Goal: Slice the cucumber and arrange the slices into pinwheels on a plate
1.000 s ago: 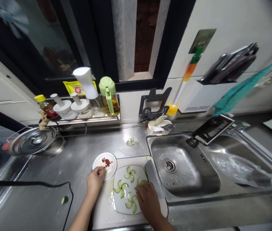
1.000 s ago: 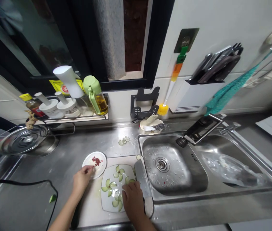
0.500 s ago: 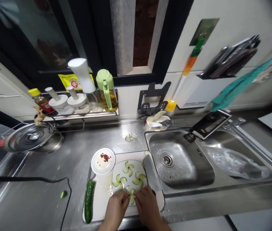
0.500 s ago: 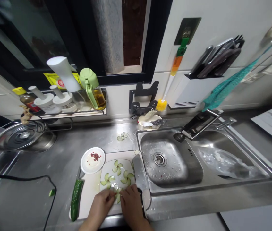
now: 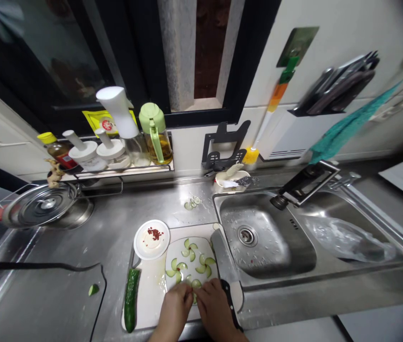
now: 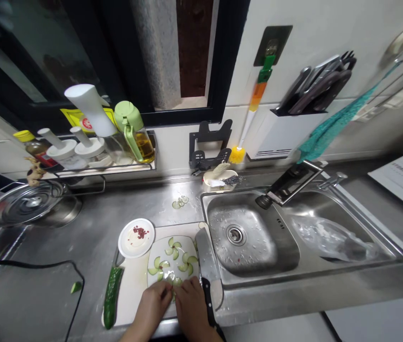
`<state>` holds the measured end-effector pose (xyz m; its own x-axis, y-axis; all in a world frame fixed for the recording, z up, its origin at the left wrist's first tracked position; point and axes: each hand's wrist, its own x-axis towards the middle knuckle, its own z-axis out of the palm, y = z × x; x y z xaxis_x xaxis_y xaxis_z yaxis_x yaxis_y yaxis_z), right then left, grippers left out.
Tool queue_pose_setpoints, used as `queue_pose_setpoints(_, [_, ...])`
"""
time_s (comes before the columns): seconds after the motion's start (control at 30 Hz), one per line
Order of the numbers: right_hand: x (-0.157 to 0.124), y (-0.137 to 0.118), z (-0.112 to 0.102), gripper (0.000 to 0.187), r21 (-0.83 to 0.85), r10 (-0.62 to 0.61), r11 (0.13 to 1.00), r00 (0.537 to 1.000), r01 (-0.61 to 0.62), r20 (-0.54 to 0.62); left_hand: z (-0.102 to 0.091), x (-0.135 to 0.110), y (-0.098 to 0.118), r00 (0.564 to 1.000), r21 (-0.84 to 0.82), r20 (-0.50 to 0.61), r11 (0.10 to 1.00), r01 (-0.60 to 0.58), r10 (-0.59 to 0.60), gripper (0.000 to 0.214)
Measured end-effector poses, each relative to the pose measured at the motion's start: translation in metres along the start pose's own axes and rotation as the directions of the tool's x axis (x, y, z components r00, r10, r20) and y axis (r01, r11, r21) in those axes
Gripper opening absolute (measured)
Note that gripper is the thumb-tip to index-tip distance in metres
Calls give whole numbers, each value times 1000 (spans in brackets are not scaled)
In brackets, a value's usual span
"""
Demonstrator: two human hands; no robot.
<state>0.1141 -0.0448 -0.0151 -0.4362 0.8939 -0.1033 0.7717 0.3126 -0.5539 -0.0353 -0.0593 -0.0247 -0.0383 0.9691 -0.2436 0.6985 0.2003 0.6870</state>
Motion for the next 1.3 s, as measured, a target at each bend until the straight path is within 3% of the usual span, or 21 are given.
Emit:
queue_pose_setpoints(0.9, [4,2,-1,26,59,38,998,999,-39,20,-10,0,6,1000,-92,28,996,-1,4,15])
queue_pose_setpoints(1.3, [4,1,0,25,26,41,999,999,-42,29,-9,-2,1,998,-74,-27,995,-60,58,12])
